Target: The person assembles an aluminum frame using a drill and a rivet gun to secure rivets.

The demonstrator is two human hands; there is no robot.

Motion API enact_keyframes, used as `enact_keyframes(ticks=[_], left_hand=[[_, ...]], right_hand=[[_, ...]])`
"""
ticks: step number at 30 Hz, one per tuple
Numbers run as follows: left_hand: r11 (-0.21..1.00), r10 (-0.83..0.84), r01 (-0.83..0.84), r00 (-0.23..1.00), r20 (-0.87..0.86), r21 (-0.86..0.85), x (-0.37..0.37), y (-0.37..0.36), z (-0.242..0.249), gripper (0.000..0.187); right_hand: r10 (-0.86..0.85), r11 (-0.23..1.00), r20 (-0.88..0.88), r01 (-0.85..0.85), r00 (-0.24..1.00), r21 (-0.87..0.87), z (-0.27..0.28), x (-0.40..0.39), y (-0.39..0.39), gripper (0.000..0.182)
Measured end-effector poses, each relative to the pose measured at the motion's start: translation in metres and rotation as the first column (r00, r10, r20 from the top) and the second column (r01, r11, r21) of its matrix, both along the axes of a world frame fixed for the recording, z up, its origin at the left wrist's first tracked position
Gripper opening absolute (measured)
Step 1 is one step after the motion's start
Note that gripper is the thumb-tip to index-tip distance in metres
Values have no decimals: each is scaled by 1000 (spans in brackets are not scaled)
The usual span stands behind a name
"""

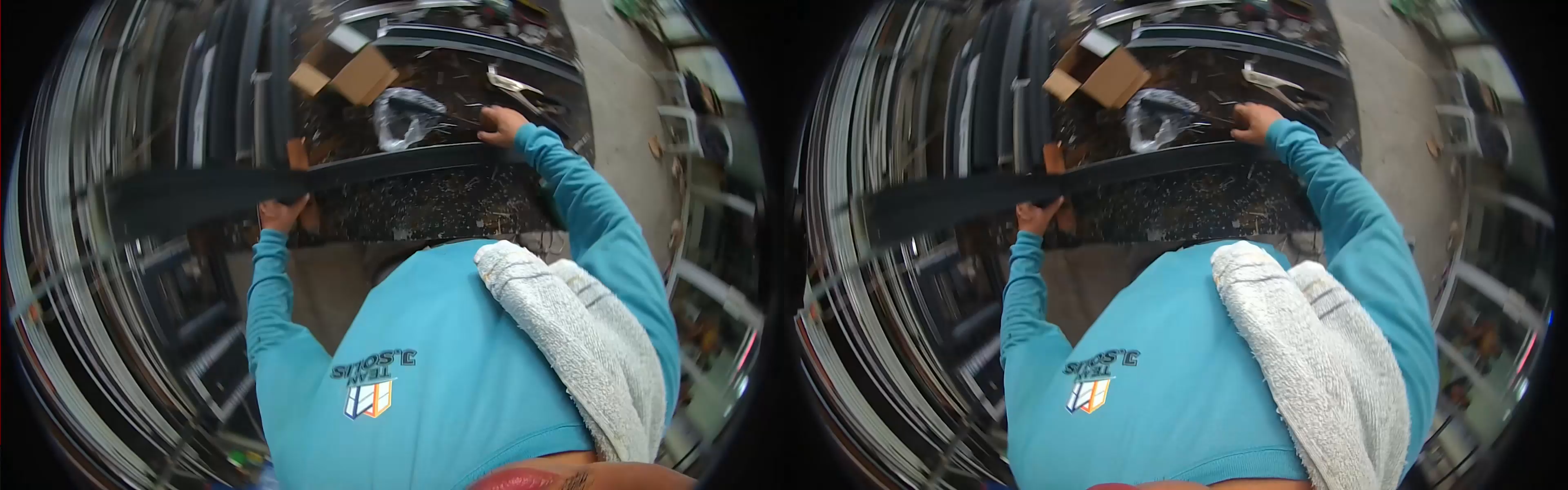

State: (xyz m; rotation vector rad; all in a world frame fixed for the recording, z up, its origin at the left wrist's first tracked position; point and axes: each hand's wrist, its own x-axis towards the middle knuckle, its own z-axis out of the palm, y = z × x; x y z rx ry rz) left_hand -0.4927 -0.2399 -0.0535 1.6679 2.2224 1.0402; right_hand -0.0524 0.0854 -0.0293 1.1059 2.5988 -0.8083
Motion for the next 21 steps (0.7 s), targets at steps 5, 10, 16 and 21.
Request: enact_keyframes(ticks=[5, 10, 16, 21], left_hand=[[957, 196, -240, 949, 248, 161, 141, -21, 15, 29], [963, -232, 235, 972, -34, 131, 197, 81, 28, 55], [959, -190, 157, 974, -122, -236, 204, 112, 5, 79], [951, -230, 181, 956, -180, -252, 206, 115, -12, 85]], right_hand=[[86, 996, -60, -85, 995, 23, -39, -8, 18, 30], [-67, 997, -444, 78, 894, 8, -31, -3, 18, 24], [-60, 932, -430, -103, 901, -347, 87, -58, -46, 17], [313, 672, -317, -445, 895, -592, 86, -141, -97, 18]])
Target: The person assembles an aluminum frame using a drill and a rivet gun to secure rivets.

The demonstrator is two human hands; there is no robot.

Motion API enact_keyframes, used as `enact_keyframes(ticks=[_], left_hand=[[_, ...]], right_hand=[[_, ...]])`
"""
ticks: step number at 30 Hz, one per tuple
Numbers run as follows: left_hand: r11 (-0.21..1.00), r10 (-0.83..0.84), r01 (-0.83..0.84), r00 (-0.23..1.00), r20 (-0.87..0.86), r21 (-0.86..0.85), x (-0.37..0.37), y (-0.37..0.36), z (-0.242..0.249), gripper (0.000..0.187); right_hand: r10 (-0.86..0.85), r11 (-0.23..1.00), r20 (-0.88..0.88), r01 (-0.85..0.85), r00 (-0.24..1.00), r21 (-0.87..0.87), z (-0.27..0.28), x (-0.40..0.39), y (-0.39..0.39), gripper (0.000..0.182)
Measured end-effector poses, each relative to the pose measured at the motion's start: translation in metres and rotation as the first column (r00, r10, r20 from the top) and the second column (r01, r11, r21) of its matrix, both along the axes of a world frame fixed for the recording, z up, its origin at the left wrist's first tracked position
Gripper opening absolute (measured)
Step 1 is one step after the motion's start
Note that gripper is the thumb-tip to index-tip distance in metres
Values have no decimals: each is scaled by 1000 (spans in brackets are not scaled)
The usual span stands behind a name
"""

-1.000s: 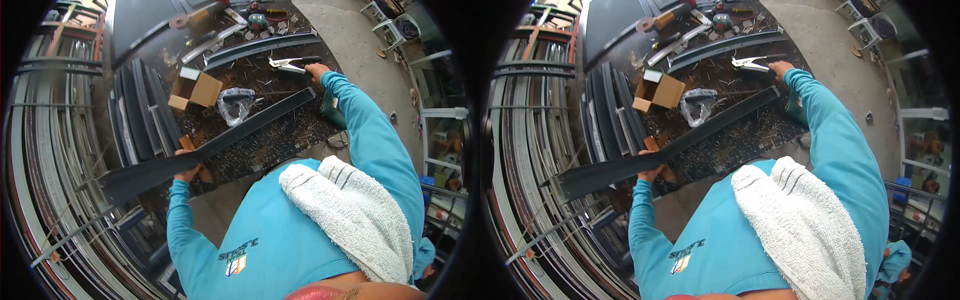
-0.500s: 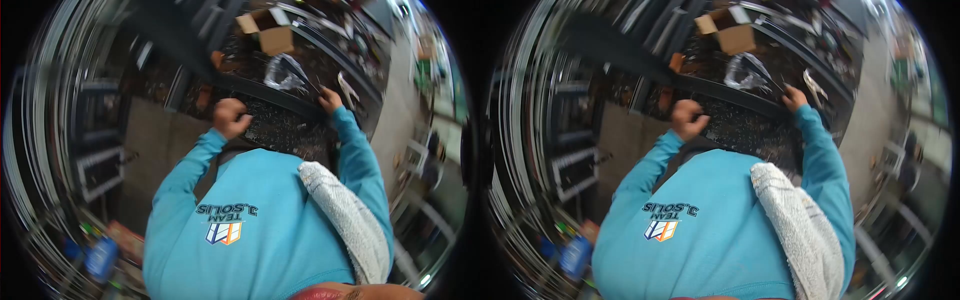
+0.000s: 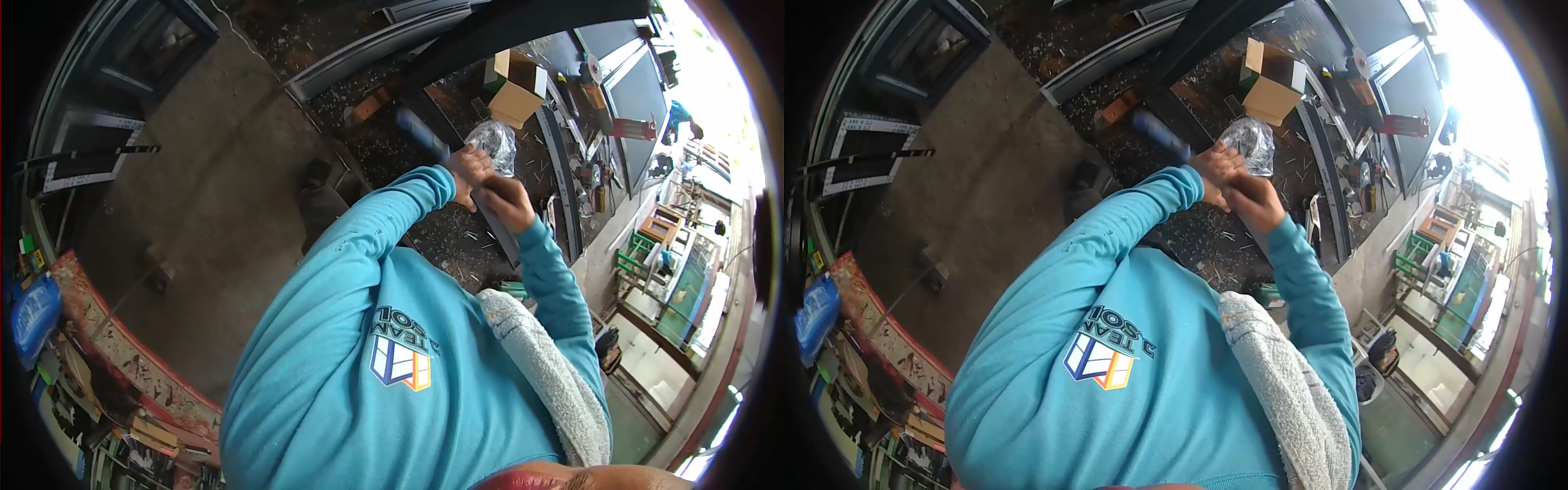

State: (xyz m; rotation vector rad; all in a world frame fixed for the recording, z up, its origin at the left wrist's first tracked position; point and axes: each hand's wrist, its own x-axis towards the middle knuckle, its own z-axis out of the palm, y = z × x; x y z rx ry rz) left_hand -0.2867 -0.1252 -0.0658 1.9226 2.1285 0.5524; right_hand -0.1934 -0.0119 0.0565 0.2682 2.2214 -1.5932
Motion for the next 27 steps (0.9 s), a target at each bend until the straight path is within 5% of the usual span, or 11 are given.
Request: enact_keyframes(ticks=[3, 7, 9, 10, 11, 15, 18, 20, 22, 25, 27], left_hand=[[971, 157, -144, 986, -56, 191, 25, 10, -69, 85], [993, 107, -106, 994, -22, 57, 21, -6, -51, 84], [993, 111, -110, 994, -14, 43, 16, -5, -48, 84], [994, 102, -102, 995, -1, 28, 17, -2, -47, 84], [995, 99, -99, 995, -1, 25, 17, 0, -47, 84], [995, 98, -98, 995, 5, 19, 15, 3, -43, 83], [996, 88, -88, 996, 6, 18, 13, 4, -40, 83], [996, 92, -92, 996, 2, 11, 12, 4, -39, 83], [996, 90, -90, 996, 2, 11, 12, 2, -40, 83], [997, 73, -73, 997, -7, 7, 9, 4, -36, 82], [997, 73, -73, 997, -3, 12, 5, 2, -34, 82]], right_hand=[[126, 970, -168, -87, 978, 225, -33, -36, -14, 20], [591, 773, -113, -521, 798, 362, -13, -62, -46, 22], [110, 983, 57, -117, 992, 140, -39, -59, -34, 21], [-143, 989, 182, 133, 973, 69, -44, -58, -30, 20], [-117, 991, 118, 107, 986, 86, -44, -58, -27, 20], [517, 835, -90, -477, 851, 275, -15, -66, -37, 22], [-181, 981, 149, 167, 972, 103, -42, -58, -27, 23], [169, 901, -22, -145, 985, 409, -47, -51, -27, 22], [463, 826, -89, -392, 882, 406, -43, -57, -23, 28], [-106, 979, 115, 83, 988, 184, -62, -52, -12, 31], [256, 896, -36, -223, 966, 383, -63, -51, -11, 31]])
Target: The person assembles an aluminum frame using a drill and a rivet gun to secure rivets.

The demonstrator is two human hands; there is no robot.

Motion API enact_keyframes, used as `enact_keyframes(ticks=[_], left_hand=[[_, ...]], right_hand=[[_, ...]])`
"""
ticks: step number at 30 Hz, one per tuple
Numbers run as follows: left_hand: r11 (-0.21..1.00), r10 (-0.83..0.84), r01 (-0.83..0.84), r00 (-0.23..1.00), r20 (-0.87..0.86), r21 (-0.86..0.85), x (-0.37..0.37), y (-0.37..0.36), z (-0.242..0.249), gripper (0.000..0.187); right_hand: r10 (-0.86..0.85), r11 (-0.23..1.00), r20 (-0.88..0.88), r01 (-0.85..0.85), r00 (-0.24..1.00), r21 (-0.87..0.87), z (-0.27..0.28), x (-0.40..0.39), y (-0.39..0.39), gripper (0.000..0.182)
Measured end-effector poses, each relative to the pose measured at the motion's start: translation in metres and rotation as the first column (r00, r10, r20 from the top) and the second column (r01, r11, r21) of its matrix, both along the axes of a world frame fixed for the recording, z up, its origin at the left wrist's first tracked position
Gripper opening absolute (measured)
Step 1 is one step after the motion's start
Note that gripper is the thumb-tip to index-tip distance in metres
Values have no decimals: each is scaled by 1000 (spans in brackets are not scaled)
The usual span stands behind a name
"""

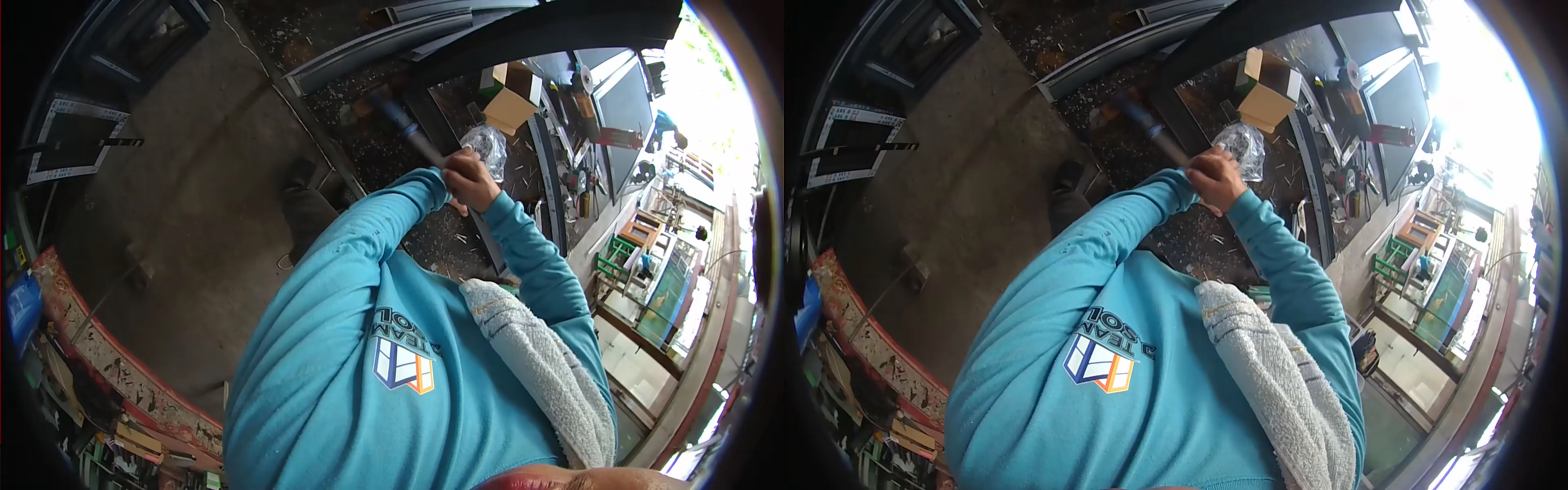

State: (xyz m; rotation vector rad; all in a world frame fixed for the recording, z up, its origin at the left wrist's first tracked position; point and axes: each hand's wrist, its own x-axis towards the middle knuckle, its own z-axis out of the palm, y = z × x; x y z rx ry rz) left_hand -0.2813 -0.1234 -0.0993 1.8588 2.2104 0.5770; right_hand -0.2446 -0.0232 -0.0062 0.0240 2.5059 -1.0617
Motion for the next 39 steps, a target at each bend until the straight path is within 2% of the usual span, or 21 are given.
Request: enact_keyframes(ticks=[1, 2, 5, 6, 9, 10, 11, 13, 17, 18, 20, 23, 25, 27, 29, 31, 33, 35, 36, 38, 39], left_hand=[[1000, -9, 9, 1000, 2, -14, 1, 2, 1, 82], [1000, -17, 17, 1000, -3, -13, 0, 3, 3, 82], [1000, -16, 16, 1000, -14, -12, -4, 3, 7, 82], [1000, -15, 15, 1000, -15, -12, -4, 1, 9, 81], [999, -35, 34, 999, -18, -17, -4, 3, 13, 81], [999, -43, 43, 999, -20, -24, -5, 3, 14, 81], [999, -43, 42, 999, -29, -32, -8, 2, 15, 81], [998, -50, 49, 998, -33, -31, -6, 1, 16, 81], [995, -78, 75, 995, -54, -58, -9, -3, 23, 80], [993, -95, 92, 995, -39, -78, -12, -2, 29, 80], [971, -141, 149, 988, 55, -185, -14, 2, 55, 86], [997, -42, 37, 996, 82, 66, -2, -6, 42, 81], [943, 42, -40, 999, -1, 331, 2, -35, 51, 65], [924, 40, -92, 988, 148, 370, -9, -70, 84, 62], [946, 126, -227, 914, 385, 232, -28, -113, 53, 58], [729, 585, -676, 538, 606, -103, -59, -132, 68, 51], [637, 572, -766, 545, 612, 86, -104, -133, 75, 47], [629, 534, -742, 628, 566, 231, -142, -122, 80, 51], [718, 474, -689, 584, 660, 94, -157, -117, 87, 52], [856, 389, -495, 423, 819, -151, -179, -105, 101, 55], [886, 350, -459, 565, 748, -67, -184, -102, 96, 53]], right_hand=[[177, 980, -66, -169, 982, 105, 3, 6, -1, 32], [-14, 986, 184, 44, 983, -159, 0, 9, 7, 32], [-338, 917, 89, 350, 937, -194, 3, 14, -17, 23], [-9, 996, -29, 6, 1000, -94, 10, 13, -15, 20], [-224, 790, 373, 392, 901, -472, 2, 16, 1, 20], [-507, 727, 289, 583, 812, -362, -8, 11, -8, 21], [-301, 901, 66, 307, 951, -308, -13, 7, -9, 21], [222, 974, -266, -227, 938, 11, -16, 16, -5, 22], [-269, 941, 45, 273, 962, -198, -7, 22, 1, 19], [-236, 911, 259, 306, 936, -276, 31, 17, -7, 18], [-108, 920, 197, 173, 974, -351, 39, 47, 11, 17], [-149, 879, 215, 229, 965, -418, 67, 89, 48, 13], [-523, 663, 320, 613, 790, -429, 44, 145, 77, 16], [-772, 612, -70, 709, 632, -351, 17, 184, 88, 17], [-792, 610, -125, 776, 597, -159, -8, 220, 114, 18], [-795, 592, -200, 804, 573, -52, -26, 238, 121, 22], [-769, 543, -237, 802, 594, 248, -32, 239, 118, 28], [-600, 484, -539, 805, 591, 344, -18, 221, 100, 33], [-477, 443, -661, 808, 580, 389, -10, 209, 90, 36], [-592, 653, -536, 748, 602, 119, 3, 184, 70, 39], [-624, 734, -431, 678, 652, -36, -5, 174, 57, 40]])
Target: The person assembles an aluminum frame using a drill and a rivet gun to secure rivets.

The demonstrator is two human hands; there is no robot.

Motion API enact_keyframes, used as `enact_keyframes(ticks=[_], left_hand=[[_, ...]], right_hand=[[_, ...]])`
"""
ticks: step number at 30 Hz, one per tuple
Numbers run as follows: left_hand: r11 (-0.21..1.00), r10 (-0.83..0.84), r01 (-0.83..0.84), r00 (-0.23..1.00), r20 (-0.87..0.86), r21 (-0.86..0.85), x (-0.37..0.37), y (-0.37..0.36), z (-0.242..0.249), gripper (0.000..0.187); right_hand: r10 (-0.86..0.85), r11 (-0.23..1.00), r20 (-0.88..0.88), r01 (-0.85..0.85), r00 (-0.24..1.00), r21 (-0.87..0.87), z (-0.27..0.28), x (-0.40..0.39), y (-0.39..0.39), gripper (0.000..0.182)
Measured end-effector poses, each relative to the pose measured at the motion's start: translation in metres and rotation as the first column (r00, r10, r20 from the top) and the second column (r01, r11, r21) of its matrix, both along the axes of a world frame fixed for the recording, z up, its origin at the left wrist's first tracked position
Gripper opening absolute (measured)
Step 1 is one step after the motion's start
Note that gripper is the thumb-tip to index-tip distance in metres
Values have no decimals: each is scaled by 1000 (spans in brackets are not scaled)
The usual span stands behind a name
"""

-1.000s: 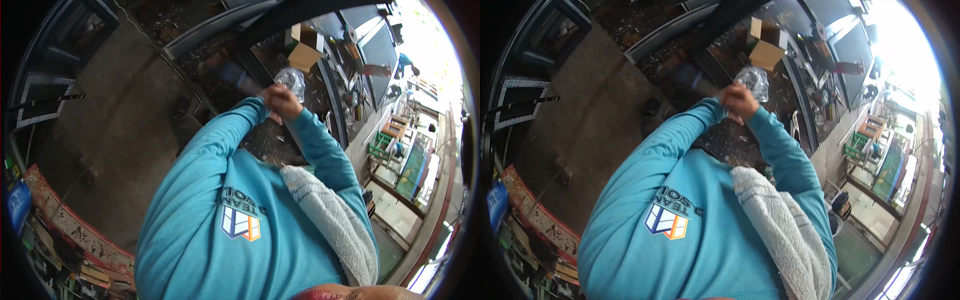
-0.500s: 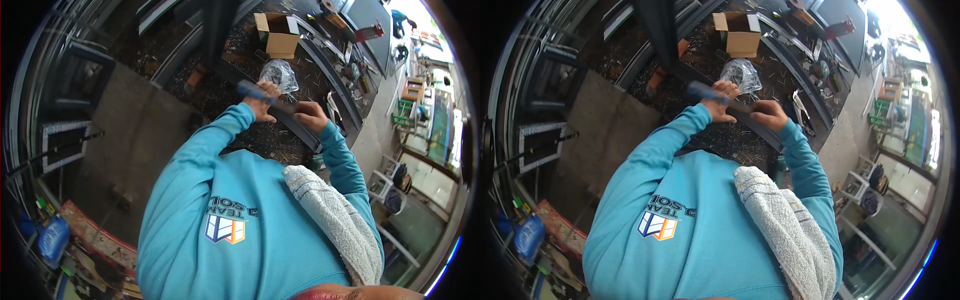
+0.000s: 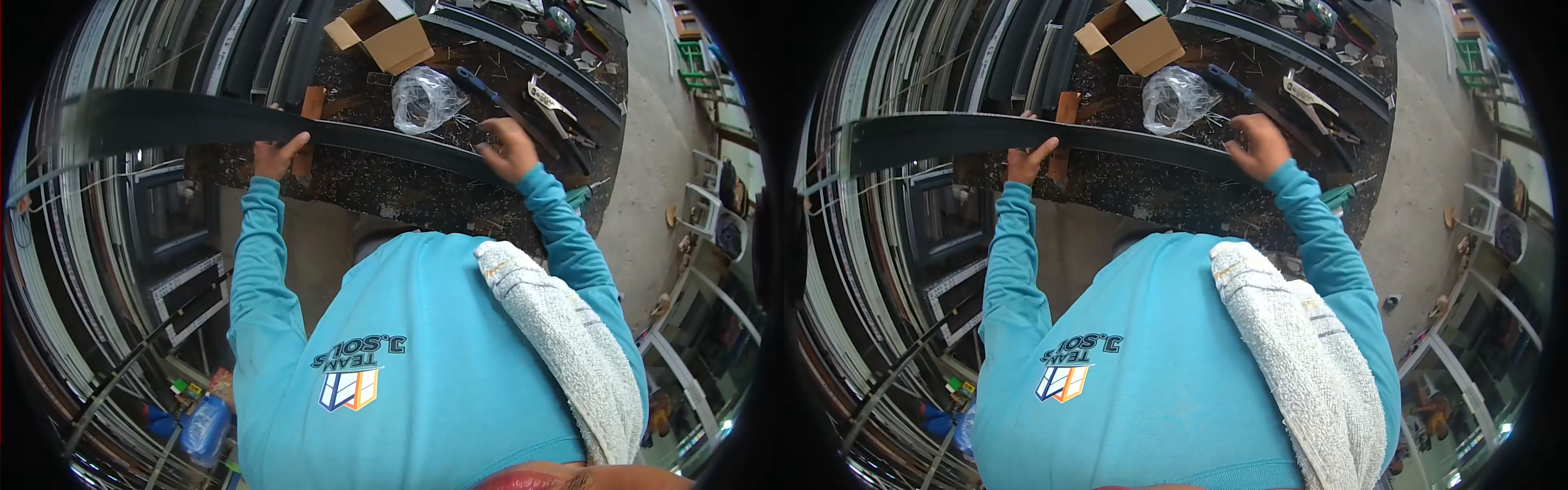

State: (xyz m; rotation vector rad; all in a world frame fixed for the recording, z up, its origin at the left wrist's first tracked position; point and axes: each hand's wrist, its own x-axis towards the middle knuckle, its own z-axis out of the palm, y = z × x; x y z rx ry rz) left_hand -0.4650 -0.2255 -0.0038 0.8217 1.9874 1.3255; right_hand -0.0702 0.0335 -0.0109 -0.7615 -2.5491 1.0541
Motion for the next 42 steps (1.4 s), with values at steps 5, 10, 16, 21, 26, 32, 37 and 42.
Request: enact_keyframes(ticks=[5, 10, 16, 21, 26, 32, 37, 42], left_hand=[[989, -145, 143, 939, -311, -28, -7, 4, -22, 52], [992, -88, 113, 941, -327, 56, 18, -4, 4, 48], [989, 40, 14, 934, -356, 148, 39, -23, 15, 56], [1000, 21, -26, 844, -535, -2, 49, -43, 27, 50], [985, 167, -149, 761, -627, 82, 66, -42, 45, 34], [979, 105, -195, 732, -673, -58, 63, -68, 45, 31], [999, 37, -26, 807, -589, 27, 45, -50, 58, 50], [918, -163, 159, 986, 20, -364, 7, -68, 31, 47]], right_hand=[[274, 961, 382, -261, 883, -85, -25, -41, -31, 63], [301, 952, 478, -233, 826, -196, -12, -47, -27, 65], [233, 968, 377, -177, 896, -178, 13, -54, -33, 70], [186, 982, 338, -160, 923, -103, 27, -52, -47, 67], [168, 986, 313, -153, 935, -74, 43, -48, -59, 63], [285, 949, 215, -244, 934, -201, 51, -47, -58, 59], [424, 856, 165, -335, 891, -395, 29, -54, -48, 54], [501, 725, 106, -349, 859, -594, 29, -56, -37, 49]])
